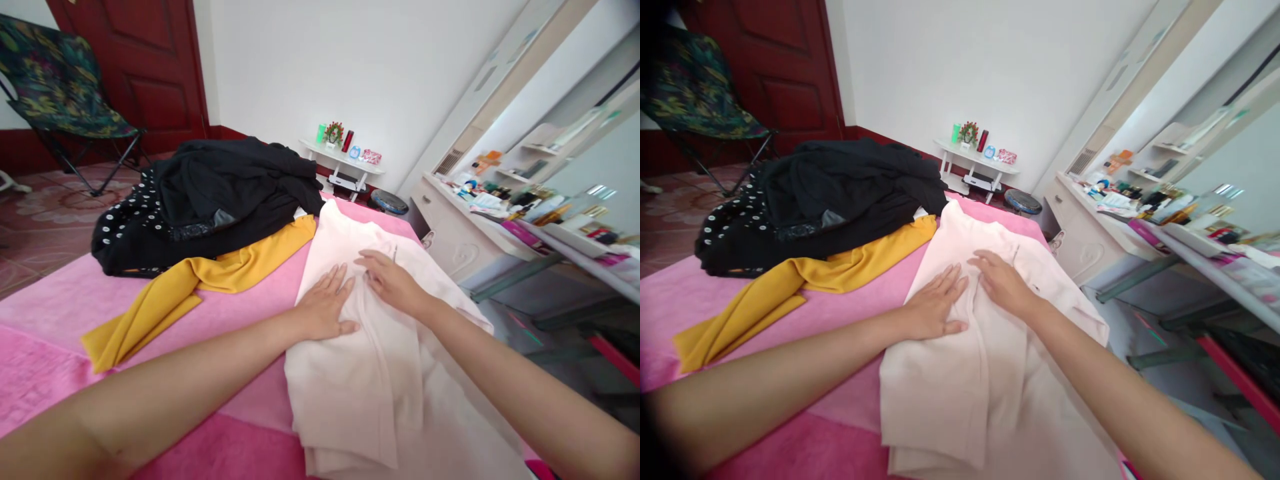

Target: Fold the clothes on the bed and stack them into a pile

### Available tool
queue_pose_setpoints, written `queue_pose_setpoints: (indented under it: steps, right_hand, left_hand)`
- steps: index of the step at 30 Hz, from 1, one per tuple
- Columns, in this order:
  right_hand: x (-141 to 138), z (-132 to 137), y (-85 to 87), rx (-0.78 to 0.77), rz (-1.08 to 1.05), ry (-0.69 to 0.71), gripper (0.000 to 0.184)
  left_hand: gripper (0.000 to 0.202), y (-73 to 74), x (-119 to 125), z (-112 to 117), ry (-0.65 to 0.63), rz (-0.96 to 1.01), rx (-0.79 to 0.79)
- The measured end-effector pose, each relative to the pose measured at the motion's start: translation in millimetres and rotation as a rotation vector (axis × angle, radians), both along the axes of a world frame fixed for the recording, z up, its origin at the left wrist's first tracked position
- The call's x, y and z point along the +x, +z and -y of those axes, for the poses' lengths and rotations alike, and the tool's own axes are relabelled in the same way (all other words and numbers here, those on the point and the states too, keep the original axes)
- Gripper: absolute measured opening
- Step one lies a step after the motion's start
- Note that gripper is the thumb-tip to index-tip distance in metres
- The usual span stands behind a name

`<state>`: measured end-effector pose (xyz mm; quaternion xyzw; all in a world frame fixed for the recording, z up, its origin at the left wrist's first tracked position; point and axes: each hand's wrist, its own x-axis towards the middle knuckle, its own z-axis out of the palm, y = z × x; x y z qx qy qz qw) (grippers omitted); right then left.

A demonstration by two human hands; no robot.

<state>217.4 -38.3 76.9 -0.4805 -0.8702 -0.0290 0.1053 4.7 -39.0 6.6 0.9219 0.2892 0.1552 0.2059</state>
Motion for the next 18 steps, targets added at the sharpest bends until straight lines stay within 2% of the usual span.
queue_pose_setpoints:
  steps: [3, 5, 8, 11, 13, 18]
  right_hand:
    - [-16, 62, 1.8, -0.086, 0.033, 0.219, 0.052]
    - [-20, 93, -0.7, -0.087, 0.032, 0.232, 0.053]
    - [-23, 121, -5.9, -0.080, 0.033, 0.223, 0.054]
    - [-30, 136, -9.0, -0.098, -0.013, 0.273, 0.045]
    - [-36, 141, -9.1, -0.110, -0.125, 0.265, 0.035]
    - [-53, 138, -2.3, -0.207, -0.510, 0.135, 0.026]
  left_hand:
    - [0.111, 10.6, -12, 11, -0.071, -0.035, -0.079]
    - [0.113, 21.7, -27, 29, -0.151, -0.057, -0.158]
    - [0.098, 37.8, -57, 67, -0.234, -0.056, -0.250]
    - [0.075, 46.9, -85, 101, -0.201, -0.002, -0.223]
    - [0.068, 49.4, -95, 114, -0.153, 0.039, -0.182]
    - [0.058, 57.0, -93, 118, -0.025, 0.081, -0.114]
